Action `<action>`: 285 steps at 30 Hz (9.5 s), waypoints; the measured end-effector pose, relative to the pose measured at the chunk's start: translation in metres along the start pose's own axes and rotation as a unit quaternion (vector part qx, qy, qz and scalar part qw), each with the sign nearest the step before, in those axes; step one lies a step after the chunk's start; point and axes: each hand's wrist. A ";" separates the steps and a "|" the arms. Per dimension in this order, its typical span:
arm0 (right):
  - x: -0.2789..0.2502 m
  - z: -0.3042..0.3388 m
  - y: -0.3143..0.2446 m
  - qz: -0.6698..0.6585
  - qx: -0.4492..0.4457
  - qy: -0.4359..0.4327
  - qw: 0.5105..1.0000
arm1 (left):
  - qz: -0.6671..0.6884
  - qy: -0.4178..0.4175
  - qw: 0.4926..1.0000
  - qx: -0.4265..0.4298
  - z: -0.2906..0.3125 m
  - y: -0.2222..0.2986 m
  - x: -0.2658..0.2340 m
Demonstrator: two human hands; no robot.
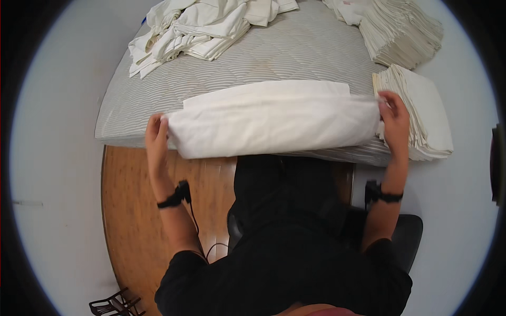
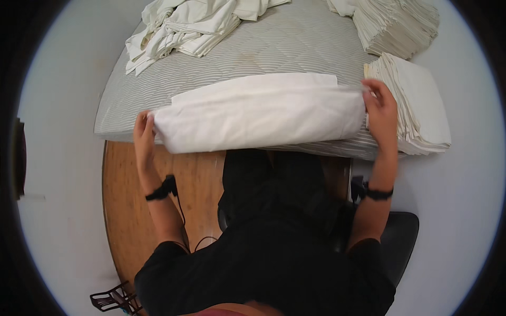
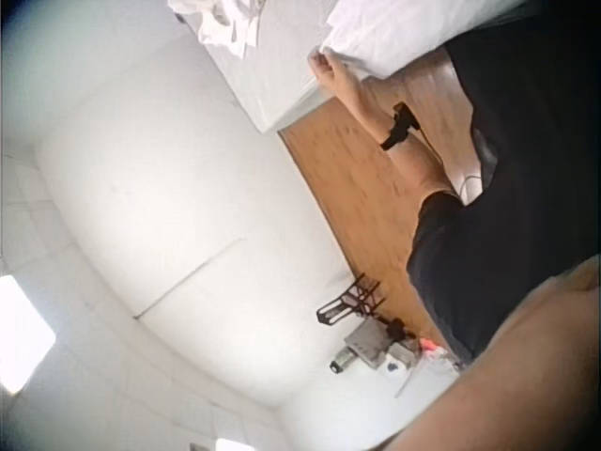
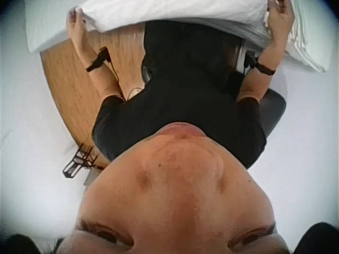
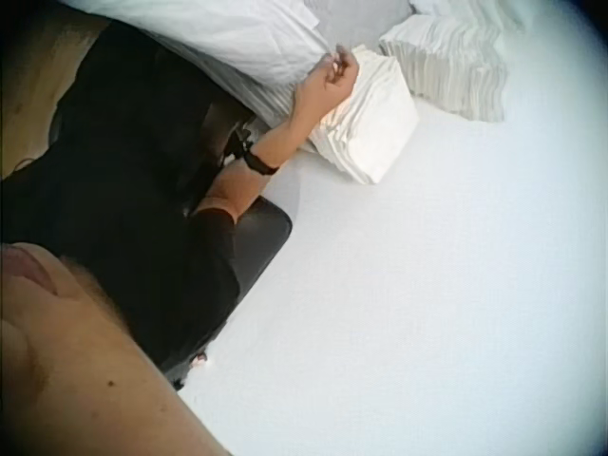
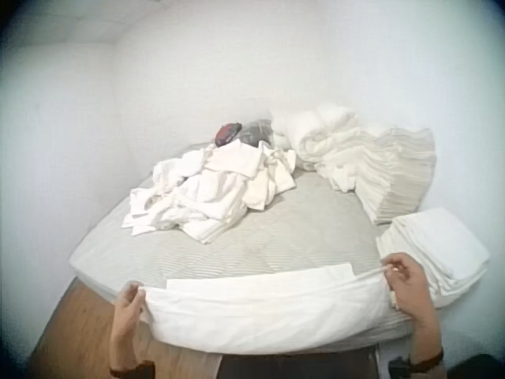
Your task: Folding a large stack of white pillowcases on a mattress.
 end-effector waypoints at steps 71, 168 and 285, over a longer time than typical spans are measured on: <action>0.002 0.048 0.005 0.346 0.006 -0.228 0.910 | -0.327 -0.143 0.915 0.189 -0.032 -0.049 0.022; 0.203 -0.061 -0.086 0.170 -0.072 -0.132 0.974 | -0.243 -0.031 0.959 0.140 -0.107 -0.113 0.012; -0.129 0.020 -0.018 0.594 0.268 0.075 0.755 | -0.354 -0.439 0.721 0.403 0.016 0.157 0.678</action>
Point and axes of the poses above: each hand's wrist, its own z-axis away from the middle knuckle, its own x-axis out of the palm, y = z × x, and after that the axes turned 4 degrees about -x, right-handed
